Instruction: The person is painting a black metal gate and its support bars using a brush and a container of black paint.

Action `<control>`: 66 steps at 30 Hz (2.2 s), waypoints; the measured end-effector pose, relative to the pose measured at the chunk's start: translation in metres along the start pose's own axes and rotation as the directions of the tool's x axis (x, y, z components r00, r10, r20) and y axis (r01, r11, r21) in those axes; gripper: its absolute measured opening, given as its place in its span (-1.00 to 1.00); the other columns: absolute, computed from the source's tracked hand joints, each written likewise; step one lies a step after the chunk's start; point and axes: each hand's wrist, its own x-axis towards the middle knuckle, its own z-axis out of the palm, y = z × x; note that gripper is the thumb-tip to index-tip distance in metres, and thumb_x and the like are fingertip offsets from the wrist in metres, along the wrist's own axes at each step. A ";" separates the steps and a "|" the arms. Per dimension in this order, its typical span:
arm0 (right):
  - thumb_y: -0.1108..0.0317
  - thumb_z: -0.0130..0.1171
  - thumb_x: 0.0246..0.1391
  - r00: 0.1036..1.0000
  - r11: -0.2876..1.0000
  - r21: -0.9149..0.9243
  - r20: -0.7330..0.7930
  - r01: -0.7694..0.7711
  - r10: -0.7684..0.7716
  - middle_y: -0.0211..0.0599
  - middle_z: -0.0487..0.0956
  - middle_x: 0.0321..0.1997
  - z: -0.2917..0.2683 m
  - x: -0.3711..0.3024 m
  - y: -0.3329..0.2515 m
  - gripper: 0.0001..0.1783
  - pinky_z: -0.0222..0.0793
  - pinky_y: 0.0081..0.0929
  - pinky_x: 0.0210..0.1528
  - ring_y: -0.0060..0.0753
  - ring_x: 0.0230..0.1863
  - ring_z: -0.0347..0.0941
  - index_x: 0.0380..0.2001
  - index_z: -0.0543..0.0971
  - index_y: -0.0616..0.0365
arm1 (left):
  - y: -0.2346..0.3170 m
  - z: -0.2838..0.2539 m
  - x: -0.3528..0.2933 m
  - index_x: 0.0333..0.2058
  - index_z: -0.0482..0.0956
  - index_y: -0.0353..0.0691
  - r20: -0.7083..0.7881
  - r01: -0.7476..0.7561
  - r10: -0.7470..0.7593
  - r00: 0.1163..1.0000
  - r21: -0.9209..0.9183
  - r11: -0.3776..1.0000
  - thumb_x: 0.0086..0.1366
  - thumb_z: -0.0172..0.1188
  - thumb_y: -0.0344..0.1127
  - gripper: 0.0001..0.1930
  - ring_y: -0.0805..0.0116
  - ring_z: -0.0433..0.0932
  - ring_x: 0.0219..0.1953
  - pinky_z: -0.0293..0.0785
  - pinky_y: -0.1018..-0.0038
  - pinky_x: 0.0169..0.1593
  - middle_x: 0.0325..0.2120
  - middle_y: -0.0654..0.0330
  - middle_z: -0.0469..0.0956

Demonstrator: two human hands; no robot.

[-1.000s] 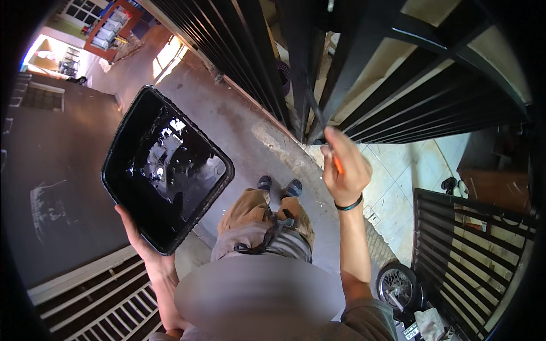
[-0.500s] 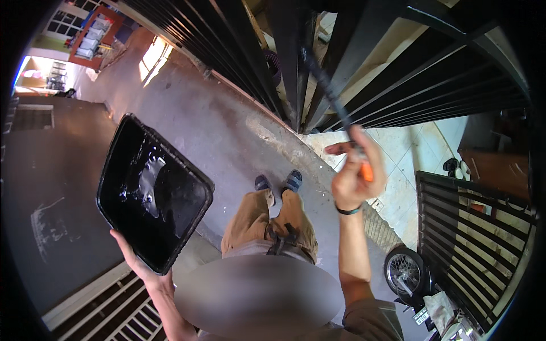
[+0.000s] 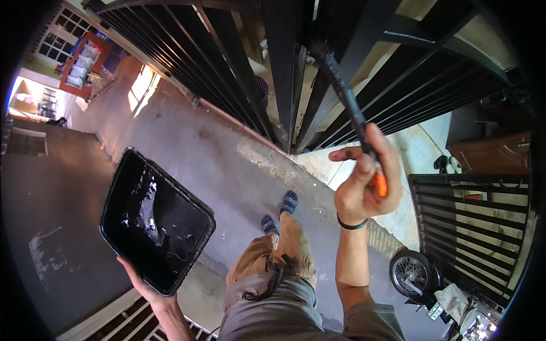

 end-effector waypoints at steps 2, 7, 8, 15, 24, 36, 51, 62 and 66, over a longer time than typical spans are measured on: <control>0.50 0.25 0.30 0.998 0.997 -0.053 0.030 -0.047 0.049 0.10 0.68 -0.07 -0.002 -0.017 0.014 -0.74 0.62 -0.55 -0.40 -0.39 -0.42 0.68 0.01 0.64 0.41 | 0.000 0.000 0.000 0.44 0.28 -0.06 0.030 0.010 -0.009 1.000 -0.019 1.000 0.53 -0.01 0.23 -0.31 0.17 0.32 0.37 0.25 0.08 0.45 0.40 0.18 0.30; 0.64 0.25 0.21 0.952 0.941 -0.179 0.052 -0.288 0.302 -0.05 0.72 -0.10 -0.021 -0.056 0.017 -0.71 0.60 -0.58 -0.37 -0.44 -0.38 0.70 0.00 0.68 0.30 | 0.006 -0.002 -0.006 0.45 0.25 -0.08 0.079 0.015 -0.015 0.997 0.001 1.000 0.53 -0.01 0.23 -0.29 0.18 0.26 0.42 0.19 0.12 0.48 0.43 0.19 0.25; 0.64 0.26 0.20 0.963 0.955 -0.142 0.036 -0.260 0.268 -0.05 0.72 -0.09 -0.018 -0.051 0.015 -0.70 0.60 -0.57 -0.36 -0.43 -0.37 0.70 0.00 0.69 0.29 | 0.006 -0.001 -0.007 0.44 0.28 -0.09 0.069 -0.004 0.001 0.998 0.041 0.999 0.53 -0.01 0.23 -0.31 0.20 0.29 0.39 0.23 0.14 0.45 0.40 0.19 0.29; 0.65 0.34 0.09 0.967 0.943 -0.231 0.028 -0.240 0.253 -0.06 0.73 -0.09 -0.004 -0.049 0.020 -0.64 0.59 -0.49 -0.21 -0.32 -0.28 0.70 -0.01 0.69 0.26 | 0.005 0.015 -0.012 0.37 0.36 -0.11 0.074 -0.024 0.014 0.997 0.143 0.989 0.55 -0.03 0.21 -0.36 0.25 0.37 0.32 0.31 0.21 0.39 0.33 0.19 0.38; 0.57 0.37 0.11 0.953 0.916 -0.321 0.106 -0.239 0.285 -0.08 0.73 -0.12 -0.006 -0.041 -0.014 -0.69 0.61 -0.46 -0.23 -0.20 -0.24 0.73 -0.04 0.70 0.21 | 0.004 0.026 -0.013 0.38 0.35 -0.08 0.122 0.035 -0.042 0.992 0.055 0.998 0.55 -0.02 0.20 -0.37 0.21 0.39 0.32 0.36 0.16 0.38 0.34 0.19 0.37; 0.47 0.39 0.14 0.998 0.996 0.090 -0.053 -0.023 0.027 0.02 0.75 -0.18 0.003 0.063 -0.079 -0.73 0.62 -0.47 -0.16 -0.18 -0.24 0.71 -0.11 0.70 0.41 | 0.001 0.040 -0.013 0.46 0.24 0.00 0.137 0.013 -0.018 0.990 0.042 0.999 0.49 0.01 0.30 -0.26 0.19 0.30 0.39 0.27 -0.01 0.41 0.40 0.25 0.29; -0.12 0.05 0.43 0.978 0.992 0.052 0.165 0.118 -0.125 0.10 0.62 -0.12 -0.017 0.096 -0.079 -0.37 0.59 -0.46 -0.44 -0.30 -0.57 0.59 0.20 0.41 0.26 | -0.004 0.049 -0.008 0.40 0.34 -0.05 0.143 -0.002 0.006 0.990 -0.027 1.000 0.51 0.00 0.27 -0.31 0.26 0.41 0.25 0.30 0.14 0.39 0.27 0.25 0.42; 0.35 0.27 0.27 0.950 0.964 -0.204 0.293 0.173 -0.109 0.00 0.73 -0.31 -0.042 0.028 -0.033 -0.76 0.60 -0.51 -0.37 -0.35 -0.49 0.68 -0.14 0.68 0.32 | 0.000 0.047 -0.006 0.40 0.34 -0.05 0.133 -0.001 0.005 0.991 -0.033 0.999 0.49 0.02 0.29 -0.29 0.27 0.46 0.24 0.38 0.17 0.33 0.27 0.24 0.46; 0.28 0.22 0.35 0.981 0.991 -0.044 0.149 0.129 -0.121 0.07 0.71 -0.27 -0.027 0.069 -0.066 -0.68 0.57 -0.54 -0.43 -0.32 -0.52 0.67 -0.12 0.65 0.40 | 0.004 0.044 -0.002 0.39 0.35 -0.07 0.135 0.030 -0.024 0.991 -0.040 0.999 0.47 0.03 0.32 -0.27 0.25 0.50 0.20 0.43 0.19 0.30 0.23 0.23 0.50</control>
